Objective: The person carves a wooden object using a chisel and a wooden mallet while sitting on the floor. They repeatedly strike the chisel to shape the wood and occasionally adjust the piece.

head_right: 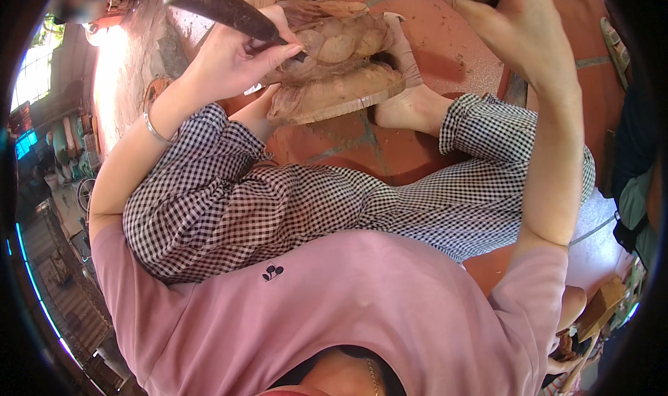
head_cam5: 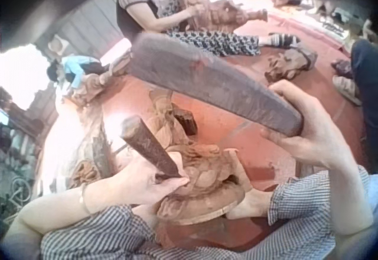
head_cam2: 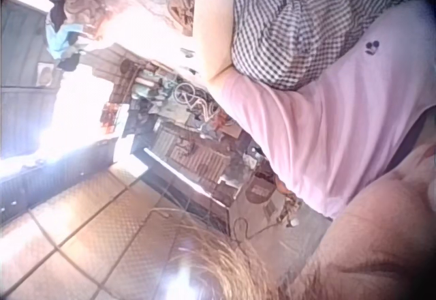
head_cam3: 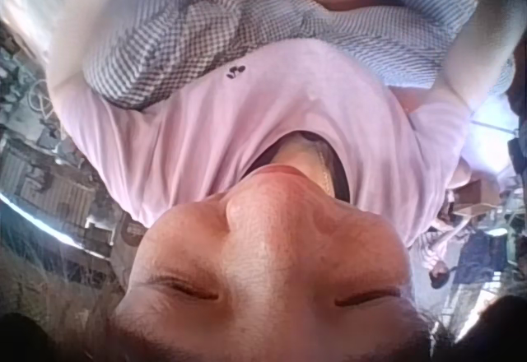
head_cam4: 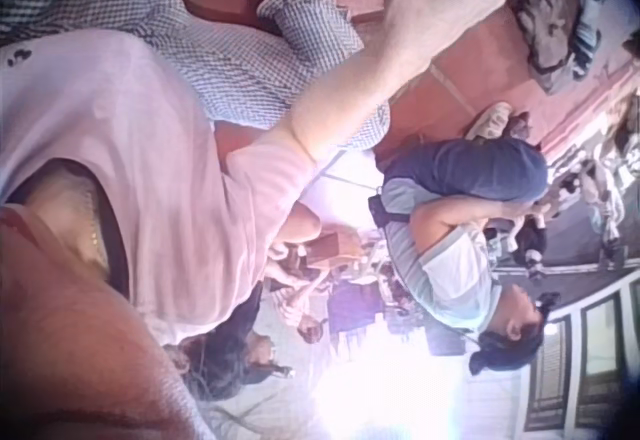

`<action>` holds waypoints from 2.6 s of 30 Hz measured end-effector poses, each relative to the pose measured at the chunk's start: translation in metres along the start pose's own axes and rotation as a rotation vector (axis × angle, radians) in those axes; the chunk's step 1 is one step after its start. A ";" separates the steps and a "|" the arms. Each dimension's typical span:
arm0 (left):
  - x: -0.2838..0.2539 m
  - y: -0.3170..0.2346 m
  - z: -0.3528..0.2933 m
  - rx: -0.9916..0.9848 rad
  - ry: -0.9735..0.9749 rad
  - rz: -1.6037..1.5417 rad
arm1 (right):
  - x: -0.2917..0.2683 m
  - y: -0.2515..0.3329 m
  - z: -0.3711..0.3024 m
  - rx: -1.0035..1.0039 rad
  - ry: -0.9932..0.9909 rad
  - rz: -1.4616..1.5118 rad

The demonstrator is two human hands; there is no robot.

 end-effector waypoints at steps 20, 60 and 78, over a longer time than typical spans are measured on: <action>-0.003 0.001 0.001 -0.093 0.009 -0.038 | -0.041 -0.011 -0.010 -0.012 0.013 -0.046; 0.002 -0.017 0.015 -0.039 0.072 0.177 | -0.018 -0.016 -0.036 0.137 0.018 0.032; 0.004 -0.030 0.018 -0.069 0.102 0.281 | -0.005 -0.009 -0.042 0.108 -0.204 0.314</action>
Point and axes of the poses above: each hand's wrist, its own z-axis towards the middle knuckle, its own x-axis out of the palm, y = z × x, the point moved 1 cm from there along z, towards the middle knuckle, and after that the axes turned 4 degrees about y, right-handed, at the moved point
